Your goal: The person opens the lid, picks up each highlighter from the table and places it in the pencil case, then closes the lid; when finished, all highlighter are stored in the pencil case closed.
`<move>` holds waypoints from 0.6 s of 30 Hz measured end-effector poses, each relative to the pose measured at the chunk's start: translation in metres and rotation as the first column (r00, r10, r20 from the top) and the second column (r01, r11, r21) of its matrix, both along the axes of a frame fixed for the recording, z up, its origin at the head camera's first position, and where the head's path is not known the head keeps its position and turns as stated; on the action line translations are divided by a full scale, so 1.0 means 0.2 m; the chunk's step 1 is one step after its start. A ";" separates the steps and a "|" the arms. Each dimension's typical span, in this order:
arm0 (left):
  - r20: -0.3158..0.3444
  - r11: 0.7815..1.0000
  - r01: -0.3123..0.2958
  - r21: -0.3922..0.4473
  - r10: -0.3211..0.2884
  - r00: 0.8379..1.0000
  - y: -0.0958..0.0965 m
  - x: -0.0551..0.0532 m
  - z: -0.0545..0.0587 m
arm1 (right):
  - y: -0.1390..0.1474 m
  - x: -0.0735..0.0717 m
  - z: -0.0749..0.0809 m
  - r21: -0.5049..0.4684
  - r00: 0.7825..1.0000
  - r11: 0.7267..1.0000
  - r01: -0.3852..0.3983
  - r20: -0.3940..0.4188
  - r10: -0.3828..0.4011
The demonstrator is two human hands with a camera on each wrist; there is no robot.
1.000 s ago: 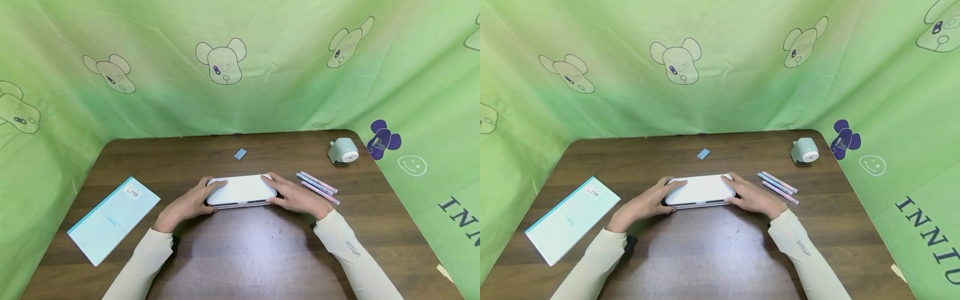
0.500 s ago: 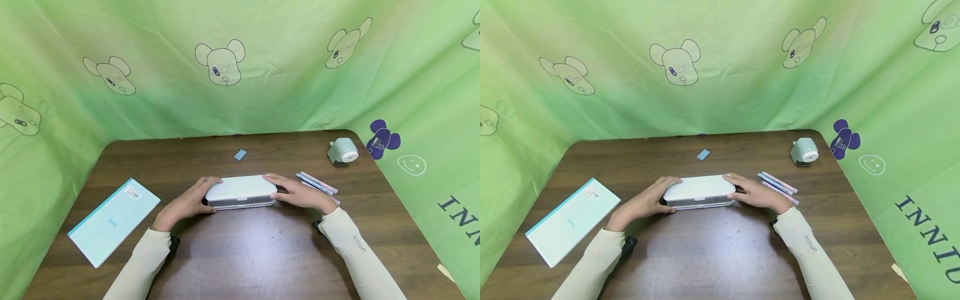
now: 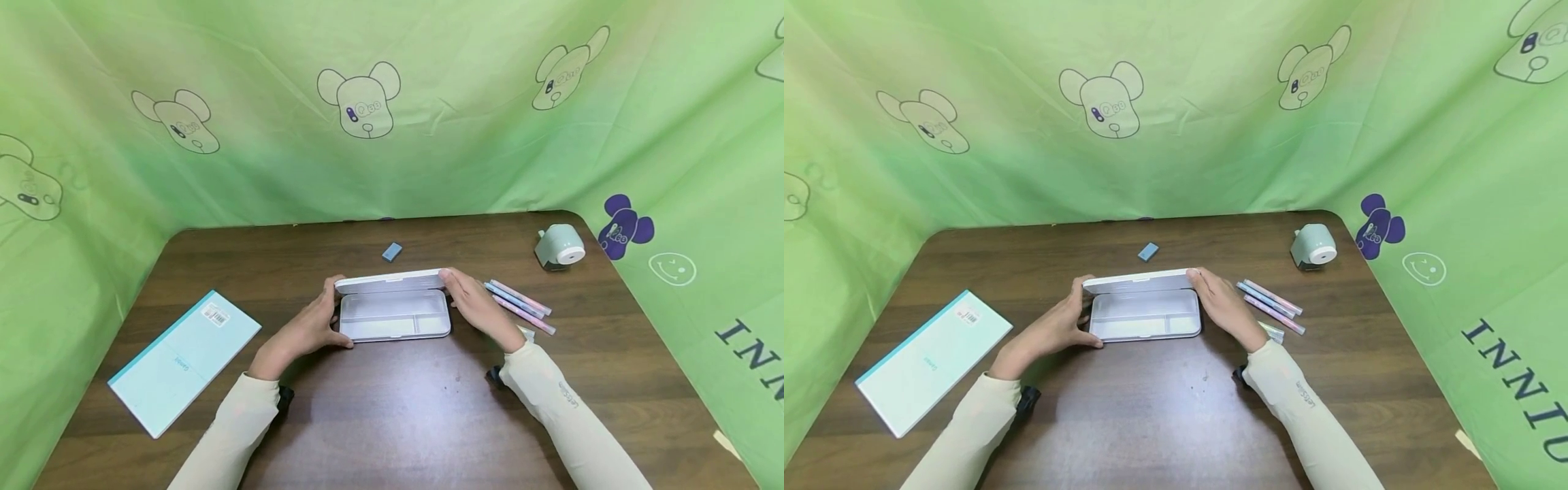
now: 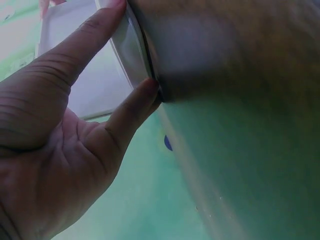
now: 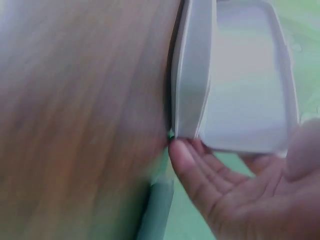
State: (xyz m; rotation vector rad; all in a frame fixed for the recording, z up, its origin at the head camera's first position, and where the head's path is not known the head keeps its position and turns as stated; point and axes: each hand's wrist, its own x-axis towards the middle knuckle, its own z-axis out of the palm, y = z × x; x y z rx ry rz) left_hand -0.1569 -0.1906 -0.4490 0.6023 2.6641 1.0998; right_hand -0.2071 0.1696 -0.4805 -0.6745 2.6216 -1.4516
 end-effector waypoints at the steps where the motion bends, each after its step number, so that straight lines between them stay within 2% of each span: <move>1: 0.015 1.000 -0.011 -0.006 0.012 1.000 0.01 0.01 0.02 | 0.00 -0.02 -0.03 0.005 1.000 1.000 0.017 -0.015 -0.017; 3: 0.030 0.999 -0.035 -0.017 0.035 0.999 0.02 0.01 0.03 | 0.00 -0.03 -0.03 0.013 1.000 1.000 0.024 -0.018 -0.024; 5: 0.011 0.999 -0.040 -0.033 0.041 0.999 0.02 0.02 0.02 | -0.01 0.00 0.02 0.015 1.000 1.000 0.011 0.000 -0.011; 8: -0.059 0.999 -0.029 -0.036 0.027 0.998 -0.01 -0.02 -0.07 | -0.03 0.06 0.12 0.018 0.999 1.000 0.019 0.045 -0.019; 10: -0.066 0.999 -0.023 -0.028 0.021 0.998 -0.02 -0.04 -0.10 | -0.05 0.05 0.14 0.034 0.995 0.997 0.067 0.069 -0.069; 12: -0.075 1.000 -0.014 -0.018 0.012 0.997 -0.04 -0.07 -0.17 | -0.08 0.04 0.15 0.043 0.990 0.992 0.117 0.077 -0.120; 15: -0.027 1.000 0.004 -0.012 -0.004 1.000 -0.02 -0.04 -0.09 | -0.10 -0.03 0.09 0.054 0.981 0.981 0.185 0.044 -0.188; 18: 0.006 1.000 0.004 -0.024 -0.004 1.000 0.01 0.00 0.00 | -0.12 -0.07 0.10 0.088 0.974 0.971 0.222 0.026 -0.225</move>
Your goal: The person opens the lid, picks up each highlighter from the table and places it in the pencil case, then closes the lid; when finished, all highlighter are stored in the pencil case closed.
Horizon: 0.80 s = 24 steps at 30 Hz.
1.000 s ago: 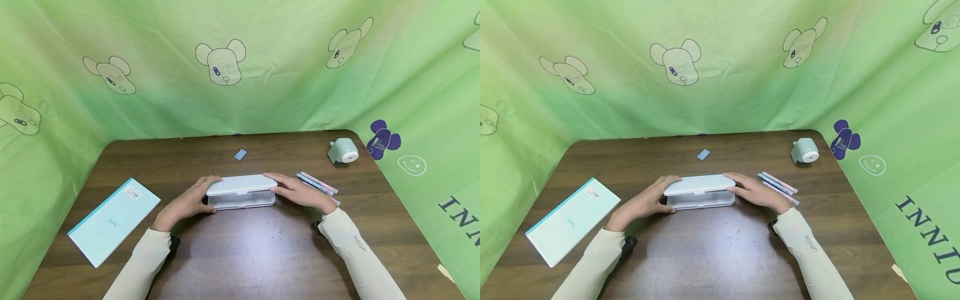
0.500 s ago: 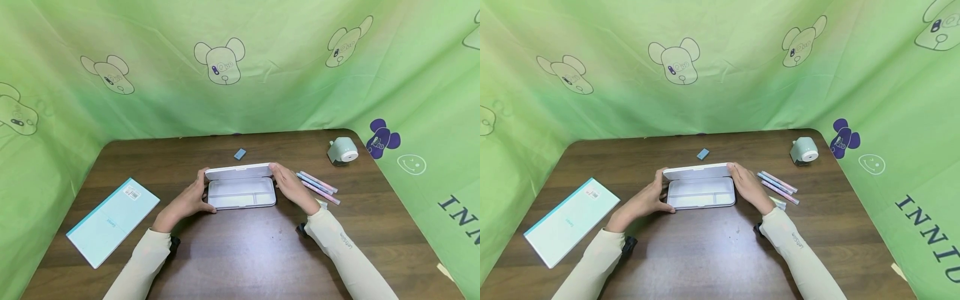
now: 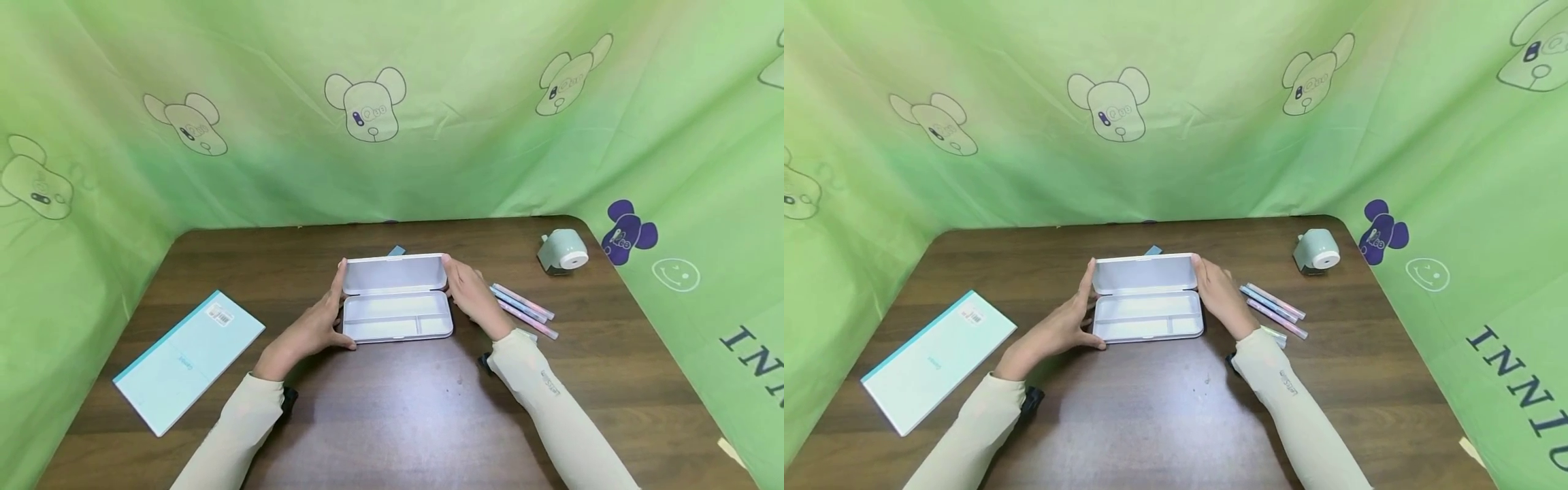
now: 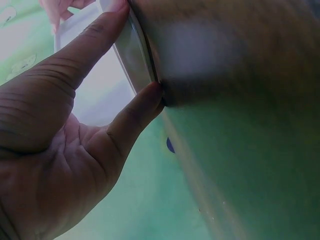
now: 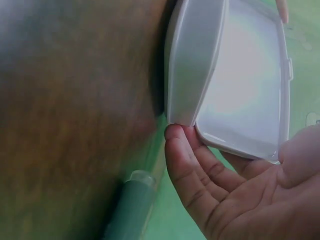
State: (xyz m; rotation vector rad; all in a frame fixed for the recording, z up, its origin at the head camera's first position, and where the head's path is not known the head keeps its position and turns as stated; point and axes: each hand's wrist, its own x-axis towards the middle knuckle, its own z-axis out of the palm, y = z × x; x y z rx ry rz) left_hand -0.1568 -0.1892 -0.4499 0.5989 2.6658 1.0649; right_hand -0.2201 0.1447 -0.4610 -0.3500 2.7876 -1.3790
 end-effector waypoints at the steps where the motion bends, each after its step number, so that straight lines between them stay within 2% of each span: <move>1: 0.014 1.000 0.000 -0.007 0.000 1.000 0.01 0.01 0.03 | 0.00 0.00 0.00 0.021 1.000 1.000 0.007 -0.006 -0.007; 3: 0.027 1.000 -0.007 -0.023 0.008 1.000 0.03 0.02 0.04 | 0.01 0.00 0.00 0.064 1.000 0.998 0.009 -0.016 -0.008; 4: 0.029 0.999 -0.013 -0.031 0.013 0.999 0.03 0.02 0.04 | 0.01 0.02 0.04 0.082 1.000 0.997 0.011 -0.025 -0.009; 8: 0.027 0.999 -0.016 -0.043 0.017 0.999 0.02 0.02 0.04 | 0.07 0.05 0.06 0.102 0.991 0.994 0.027 -0.136 -0.013; 9: 0.027 0.999 -0.017 -0.043 0.018 0.999 0.02 0.02 0.04 | 0.10 0.08 0.10 0.104 0.987 0.994 0.033 -0.161 -0.016; 13: 0.029 0.999 -0.018 -0.046 0.020 0.999 0.02 0.02 0.04 | 0.30 0.14 0.13 0.133 0.971 0.987 0.088 -0.233 -0.055; 17: 0.042 0.999 -0.024 -0.039 0.026 0.999 0.02 0.02 0.04 | 0.56 0.22 0.12 0.191 0.958 0.973 0.129 -0.277 -0.073; 20: 0.047 0.999 -0.026 -0.036 0.028 0.999 0.02 0.02 0.05 | 0.74 0.28 0.10 0.240 0.964 0.960 0.144 -0.252 -0.081; 24: 0.040 0.999 -0.021 -0.039 0.022 0.999 0.03 0.02 0.05 | 0.90 0.32 0.07 0.300 0.988 0.946 0.121 -0.124 -0.087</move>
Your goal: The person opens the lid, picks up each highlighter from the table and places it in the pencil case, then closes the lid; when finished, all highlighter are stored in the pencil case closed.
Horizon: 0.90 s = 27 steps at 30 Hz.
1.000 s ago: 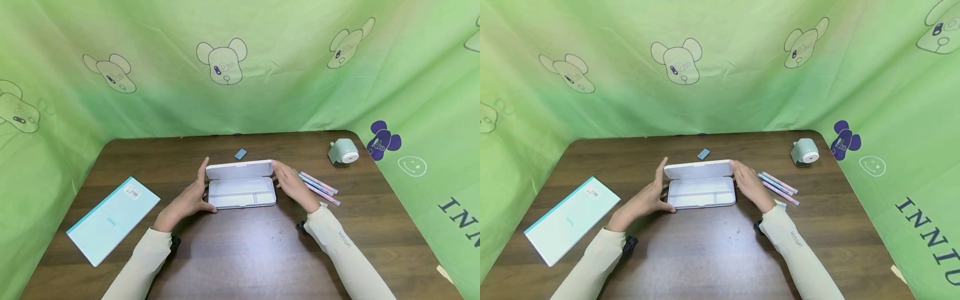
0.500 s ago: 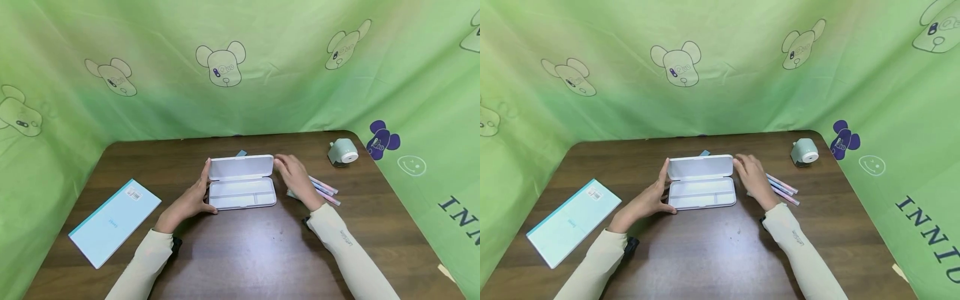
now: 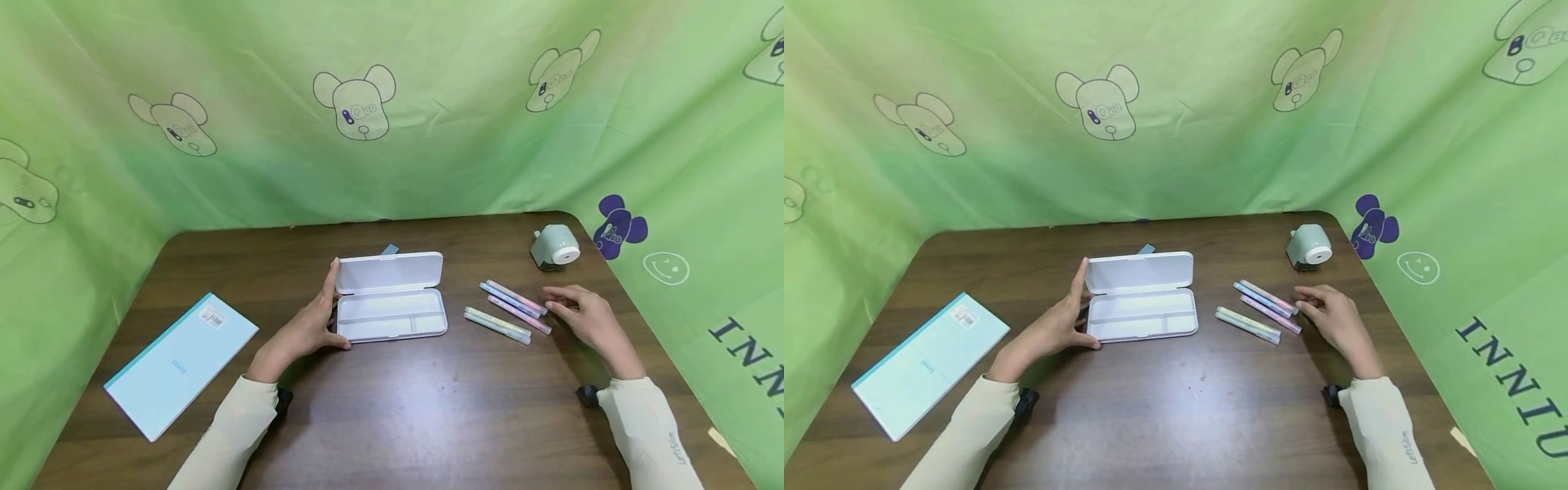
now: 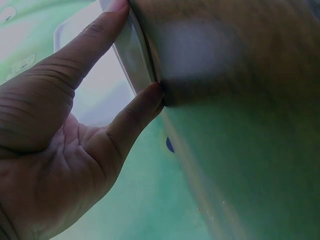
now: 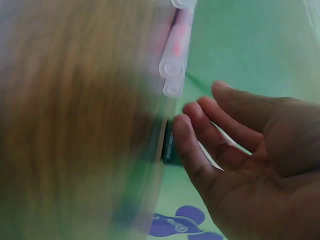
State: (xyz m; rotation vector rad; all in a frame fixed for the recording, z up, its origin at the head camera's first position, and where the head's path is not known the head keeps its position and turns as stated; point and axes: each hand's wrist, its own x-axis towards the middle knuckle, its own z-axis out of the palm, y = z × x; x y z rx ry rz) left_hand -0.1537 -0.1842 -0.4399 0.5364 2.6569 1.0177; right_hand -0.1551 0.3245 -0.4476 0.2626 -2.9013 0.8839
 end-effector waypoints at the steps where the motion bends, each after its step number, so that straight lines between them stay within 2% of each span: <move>1: 0.000 1.000 -0.002 0.002 0.002 1.000 0.00 0.00 0.00 | 0.02 0.00 -0.01 0.006 0.999 1.000 -0.004 0.037 0.004; 5: -0.016 1.000 0.006 0.024 -0.006 1.000 -0.01 0.00 -0.02 | 0.04 0.00 -0.01 0.020 0.994 1.000 -0.016 0.112 0.013; 7: -0.031 0.999 0.017 0.032 -0.016 0.999 -0.02 -0.02 -0.04 | 0.04 0.00 -0.02 0.021 0.993 1.000 -0.012 0.116 0.009; 8: -0.049 0.999 0.030 0.033 -0.028 0.998 -0.04 -0.03 -0.08 | 0.03 0.00 -0.02 0.022 0.993 1.000 -0.008 0.115 0.005; 9: -0.054 0.999 0.034 0.036 -0.032 0.998 -0.04 -0.04 -0.08 | 0.03 0.00 -0.02 0.021 0.993 1.000 -0.003 0.117 0.001; 12: -0.052 0.999 0.031 0.041 -0.029 0.998 -0.04 -0.05 -0.10 | 0.03 -0.01 -0.03 0.022 0.996 1.000 -0.001 0.092 -0.001; 13: -0.046 0.999 0.030 0.044 -0.028 0.999 -0.04 -0.04 -0.08 | 0.02 -0.01 -0.03 0.023 0.997 1.000 -0.002 0.079 0.001; 14: -0.060 0.999 0.037 0.035 -0.035 0.998 -0.05 -0.05 -0.11 | 0.02 -0.01 -0.04 0.025 0.998 1.000 -0.007 0.061 0.005; 15: -0.056 0.999 0.031 0.030 -0.029 0.998 -0.05 -0.05 -0.10 | 0.02 -0.01 -0.04 0.027 0.999 1.000 -0.011 0.043 0.010; 16: -0.065 0.999 0.032 0.024 -0.030 0.997 -0.05 -0.06 -0.12 | 0.01 -0.02 -0.04 0.031 1.000 0.999 -0.019 0.022 0.018; 20: -0.081 0.999 0.034 0.006 -0.034 0.996 -0.05 -0.05 -0.10 | -0.01 -0.03 -0.05 0.050 0.999 0.998 -0.031 -0.029 0.032; 21: -0.067 1.000 0.023 0.007 -0.023 0.997 -0.03 -0.03 -0.07 | -0.02 -0.03 -0.05 0.052 0.999 0.998 -0.028 -0.031 0.029; 23: -0.047 1.000 0.013 0.000 -0.013 0.999 -0.01 -0.01 -0.02 | -0.03 -0.02 -0.05 0.050 0.999 0.999 -0.013 -0.028 0.015; 27: -0.025 1.000 -0.004 -0.029 0.003 1.000 0.00 0.00 0.00 | -0.03 -0.01 -0.05 0.032 0.999 0.999 0.043 0.000 -0.043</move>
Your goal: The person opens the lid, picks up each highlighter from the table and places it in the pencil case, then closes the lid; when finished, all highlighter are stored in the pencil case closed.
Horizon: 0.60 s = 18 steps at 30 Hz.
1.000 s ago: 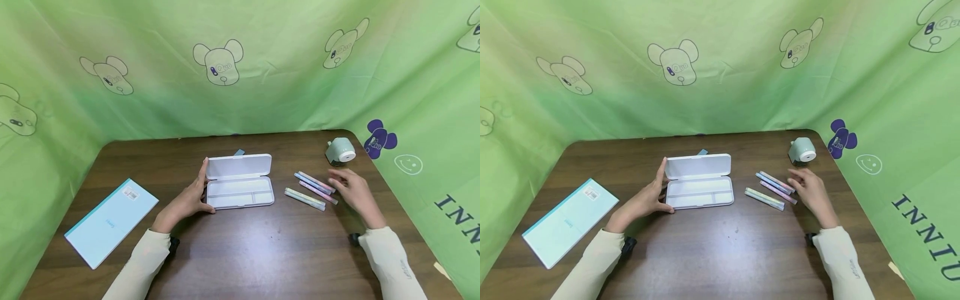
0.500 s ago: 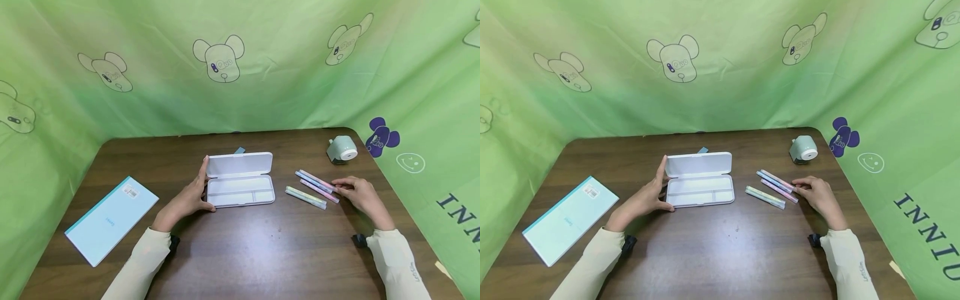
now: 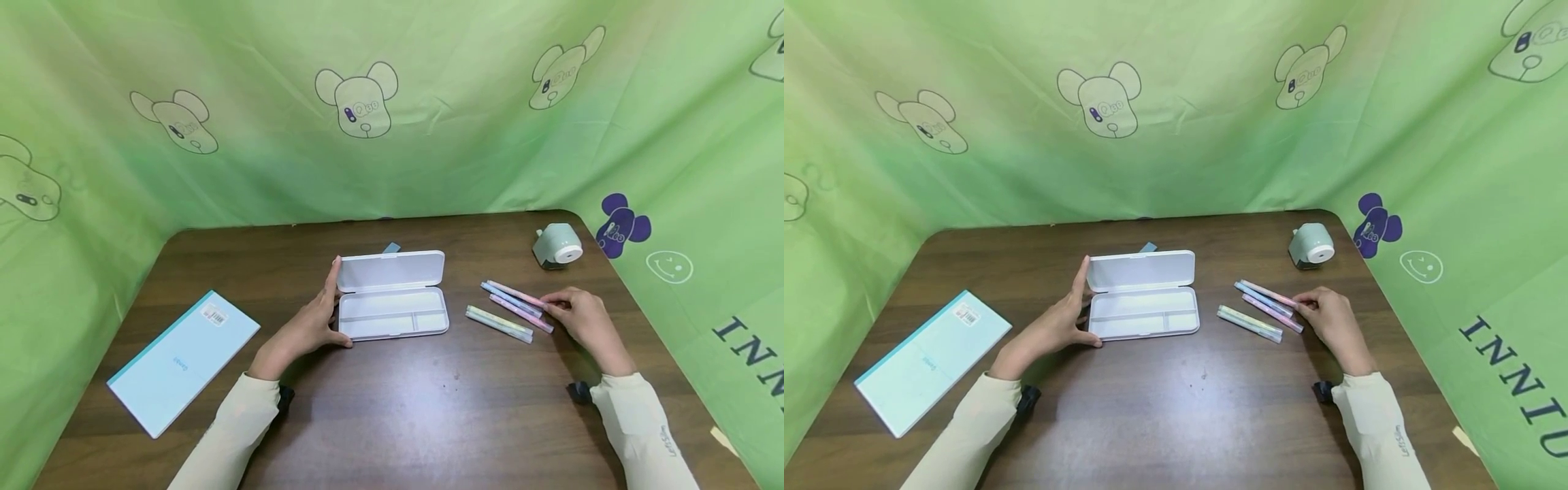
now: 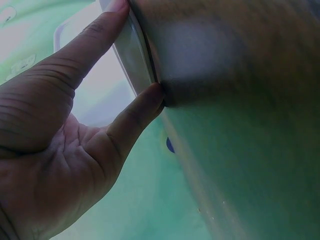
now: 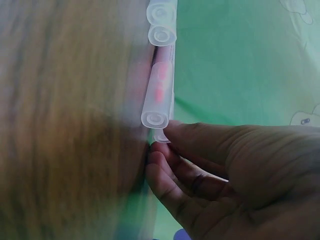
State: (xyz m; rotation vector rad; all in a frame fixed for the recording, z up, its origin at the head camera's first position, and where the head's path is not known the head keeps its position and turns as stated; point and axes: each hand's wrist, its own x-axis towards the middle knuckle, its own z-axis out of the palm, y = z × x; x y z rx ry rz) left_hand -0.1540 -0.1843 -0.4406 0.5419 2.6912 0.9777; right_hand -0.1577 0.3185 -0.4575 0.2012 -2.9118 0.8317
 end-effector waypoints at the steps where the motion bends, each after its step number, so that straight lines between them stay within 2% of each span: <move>1: 0.001 1.000 0.000 -0.003 0.000 1.000 0.00 0.00 0.00 | 0.00 0.00 0.00 -0.003 1.000 1.000 0.015 0.008 -0.015; 6: -0.022 1.000 0.008 0.009 -0.008 1.000 0.00 0.01 0.00 | 0.00 0.01 0.01 -0.014 0.997 0.997 0.076 -0.018 -0.076; 9: -0.035 1.000 0.015 0.020 -0.015 0.999 0.00 0.01 0.00 | 0.00 0.00 0.03 -0.041 0.993 0.995 0.089 -0.071 -0.092; 11: -0.021 1.000 0.006 0.017 -0.005 1.000 0.00 0.01 0.00 | -0.01 0.01 0.03 -0.087 0.992 0.993 0.081 -0.089 -0.089; 14: 0.006 1.000 -0.001 0.019 0.001 1.000 0.00 0.01 0.00 | -0.05 0.01 0.04 -0.183 0.994 0.983 0.035 -0.099 -0.054; 18: 0.011 1.000 0.001 0.015 -0.001 1.000 0.00 0.01 0.00 | -0.18 0.00 0.03 -0.316 0.992 0.946 -0.069 -0.119 0.033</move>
